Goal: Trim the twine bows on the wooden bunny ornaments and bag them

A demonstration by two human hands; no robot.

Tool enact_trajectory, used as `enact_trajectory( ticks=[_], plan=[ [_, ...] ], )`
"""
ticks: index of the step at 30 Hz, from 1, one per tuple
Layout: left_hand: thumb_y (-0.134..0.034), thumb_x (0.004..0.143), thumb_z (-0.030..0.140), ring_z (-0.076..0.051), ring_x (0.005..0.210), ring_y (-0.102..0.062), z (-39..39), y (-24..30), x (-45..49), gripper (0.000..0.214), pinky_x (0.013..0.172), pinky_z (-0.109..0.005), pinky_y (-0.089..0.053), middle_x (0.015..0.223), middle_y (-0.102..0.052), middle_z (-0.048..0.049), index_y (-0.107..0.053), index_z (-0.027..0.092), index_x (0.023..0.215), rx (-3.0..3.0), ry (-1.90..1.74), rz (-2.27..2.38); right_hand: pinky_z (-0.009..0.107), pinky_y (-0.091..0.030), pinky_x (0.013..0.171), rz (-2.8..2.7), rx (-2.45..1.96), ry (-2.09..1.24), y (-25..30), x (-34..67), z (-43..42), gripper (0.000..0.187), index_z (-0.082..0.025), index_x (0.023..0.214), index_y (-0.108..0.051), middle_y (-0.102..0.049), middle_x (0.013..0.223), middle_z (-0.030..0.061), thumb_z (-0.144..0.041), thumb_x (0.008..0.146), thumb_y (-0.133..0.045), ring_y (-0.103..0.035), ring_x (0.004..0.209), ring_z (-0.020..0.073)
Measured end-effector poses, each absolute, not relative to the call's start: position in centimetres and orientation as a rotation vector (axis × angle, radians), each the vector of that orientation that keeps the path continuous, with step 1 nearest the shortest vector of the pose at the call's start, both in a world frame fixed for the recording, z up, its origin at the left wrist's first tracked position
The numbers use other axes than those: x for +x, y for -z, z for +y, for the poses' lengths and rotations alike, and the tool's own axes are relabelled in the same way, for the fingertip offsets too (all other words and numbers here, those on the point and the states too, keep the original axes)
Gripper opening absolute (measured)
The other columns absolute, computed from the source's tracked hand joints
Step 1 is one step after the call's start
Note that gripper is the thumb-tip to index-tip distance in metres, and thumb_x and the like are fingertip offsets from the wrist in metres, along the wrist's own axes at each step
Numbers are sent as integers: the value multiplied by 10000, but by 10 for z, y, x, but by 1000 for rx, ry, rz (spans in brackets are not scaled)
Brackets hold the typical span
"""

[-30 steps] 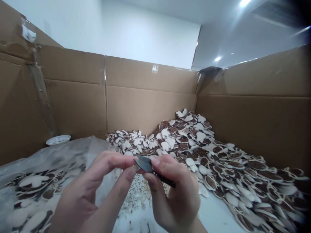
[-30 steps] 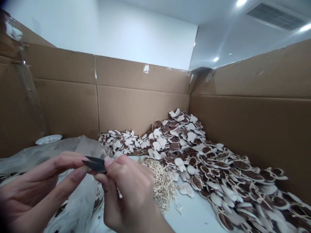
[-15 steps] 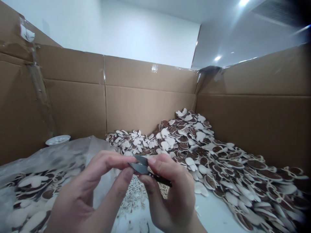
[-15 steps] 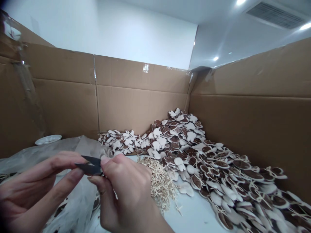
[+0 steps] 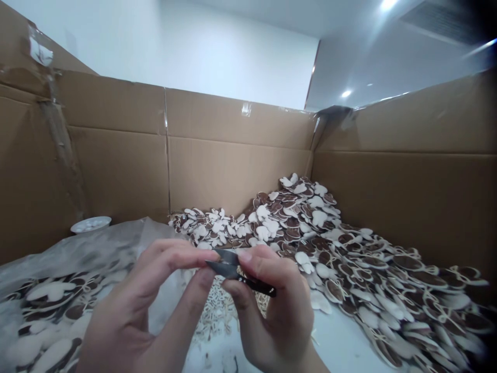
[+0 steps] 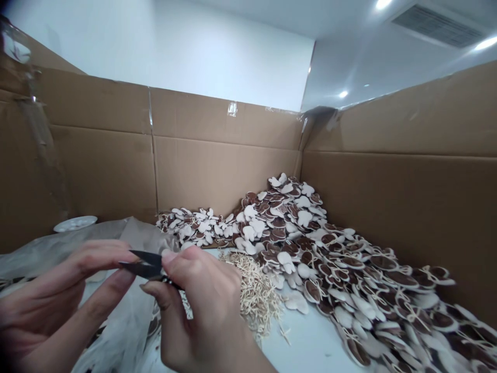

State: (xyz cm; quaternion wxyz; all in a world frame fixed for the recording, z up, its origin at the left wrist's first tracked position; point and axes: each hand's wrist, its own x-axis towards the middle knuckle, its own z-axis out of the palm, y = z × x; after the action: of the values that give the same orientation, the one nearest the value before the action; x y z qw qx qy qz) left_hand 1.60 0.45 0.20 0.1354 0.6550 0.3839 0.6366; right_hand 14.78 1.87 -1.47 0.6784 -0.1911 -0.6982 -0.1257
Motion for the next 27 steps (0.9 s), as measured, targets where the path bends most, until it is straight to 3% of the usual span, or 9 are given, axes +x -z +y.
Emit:
enact_trajectory(
  ticks=[7, 13, 19, 24, 27],
  plan=[
    [-643, 773, 288, -186, 823, -606, 6, 1, 17, 61, 642, -259, -517, 788, -644, 49, -660, 346, 760, 1816, -1852, 994, 251, -459, 475, -1552, -396, 195, 17, 147, 20, 222, -200, 1047, -518, -594, 738, 19, -69, 868, -503, -554, 588, 142],
    [-595, 825, 286, -131, 829, -601, 3, 0, 21, 121, 717, -216, -476, 789, -631, 107, -640, 391, 782, 1860, -1843, 979, 266, -450, 494, -1555, -414, 199, 16, 149, 17, 220, -189, 1086, -503, -585, 754, 21, -106, 883, -509, -540, 591, 143],
    [-571, 834, 252, -147, 838, -585, 2, 3, 33, 131, 584, -227, -463, 843, -627, 99, -622, 359, 778, 1753, -1992, 943, 263, -446, 503, -1507, -412, 198, 20, 145, 17, 228, -180, 1090, -507, -565, 746, 26, -100, 876, -518, -535, 618, 146],
    [-585, 816, 177, -127, 787, -564, 5, 5, 38, 156, 615, -208, -467, 816, -608, 76, -620, 315, 751, 1718, -2066, 826, 282, -490, 566, -1421, -533, 166, 27, 142, 15, 192, -198, 1066, -505, -550, 798, 42, -167, 879, -541, -558, 712, 169],
    [-608, 787, 126, -119, 750, -561, 9, 6, 37, 159, 607, -190, -471, 780, -592, 56, -624, 283, 763, 1801, -2123, 761, 259, -474, 562, -1446, -472, 54, 27, 142, 15, 189, -216, 1005, -493, -550, 781, 16, -104, 860, -536, -534, 660, 137]
  ],
)
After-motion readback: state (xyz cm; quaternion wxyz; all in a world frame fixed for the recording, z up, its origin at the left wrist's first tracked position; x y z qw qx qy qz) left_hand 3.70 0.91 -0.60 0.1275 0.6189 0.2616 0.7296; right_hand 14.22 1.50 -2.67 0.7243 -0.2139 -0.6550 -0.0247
